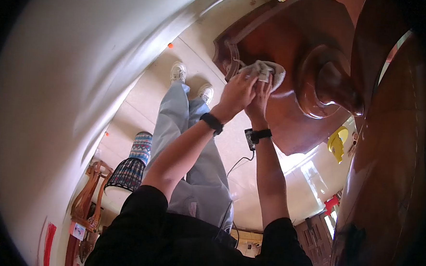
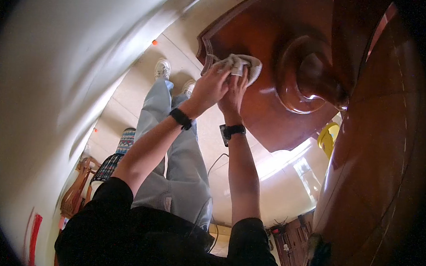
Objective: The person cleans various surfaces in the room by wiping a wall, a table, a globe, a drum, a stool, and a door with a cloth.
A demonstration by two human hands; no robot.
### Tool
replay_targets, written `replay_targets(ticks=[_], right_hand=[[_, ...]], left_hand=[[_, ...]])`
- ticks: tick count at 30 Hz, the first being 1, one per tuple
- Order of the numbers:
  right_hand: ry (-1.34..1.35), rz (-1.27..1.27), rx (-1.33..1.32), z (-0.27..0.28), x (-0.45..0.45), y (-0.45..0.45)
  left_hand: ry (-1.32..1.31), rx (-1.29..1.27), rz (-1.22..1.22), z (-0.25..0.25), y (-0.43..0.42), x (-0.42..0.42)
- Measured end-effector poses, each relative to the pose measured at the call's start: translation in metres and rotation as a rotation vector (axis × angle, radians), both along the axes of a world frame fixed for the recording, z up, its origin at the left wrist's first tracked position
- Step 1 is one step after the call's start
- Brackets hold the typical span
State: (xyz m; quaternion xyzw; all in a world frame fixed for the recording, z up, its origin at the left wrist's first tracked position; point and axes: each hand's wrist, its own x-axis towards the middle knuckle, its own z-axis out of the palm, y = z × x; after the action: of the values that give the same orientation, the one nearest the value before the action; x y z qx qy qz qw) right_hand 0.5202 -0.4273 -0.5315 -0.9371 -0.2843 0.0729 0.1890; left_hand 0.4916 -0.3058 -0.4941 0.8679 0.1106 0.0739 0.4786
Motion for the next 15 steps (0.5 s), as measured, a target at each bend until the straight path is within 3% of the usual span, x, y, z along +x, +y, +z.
replay_targets(ticks=[1, 3, 7, 10, 12, 13, 15], right_hand=[[-0.033, 0.005, -0.124, 0.005, 0.018, 0.007], [0.042, -0.088, -0.043, 0.001, 0.005, -0.028], [0.001, -0.100, -0.313, -0.006, -0.045, -0.077], [0.068, -0.144, -0.238, 0.004, -0.078, -0.071], [0.114, -0.058, -0.415, 0.010, -0.091, -0.055], [0.161, -0.104, -0.250, 0.015, -0.089, -0.044], [0.121, -0.055, -0.183, 0.021, -0.076, -0.020]], left_hand=[[0.033, -0.036, -0.052, 0.003, 0.012, 0.025], [0.059, -0.045, -0.159, -0.002, -0.015, 0.026], [0.142, -0.118, -0.284, -0.002, -0.054, -0.001], [0.133, -0.162, -0.287, -0.001, -0.056, -0.029], [0.176, -0.157, -0.284, 0.003, -0.038, -0.041], [0.218, -0.144, -0.286, 0.009, -0.027, -0.043], [0.253, -0.064, -0.225, 0.017, -0.010, -0.038]])
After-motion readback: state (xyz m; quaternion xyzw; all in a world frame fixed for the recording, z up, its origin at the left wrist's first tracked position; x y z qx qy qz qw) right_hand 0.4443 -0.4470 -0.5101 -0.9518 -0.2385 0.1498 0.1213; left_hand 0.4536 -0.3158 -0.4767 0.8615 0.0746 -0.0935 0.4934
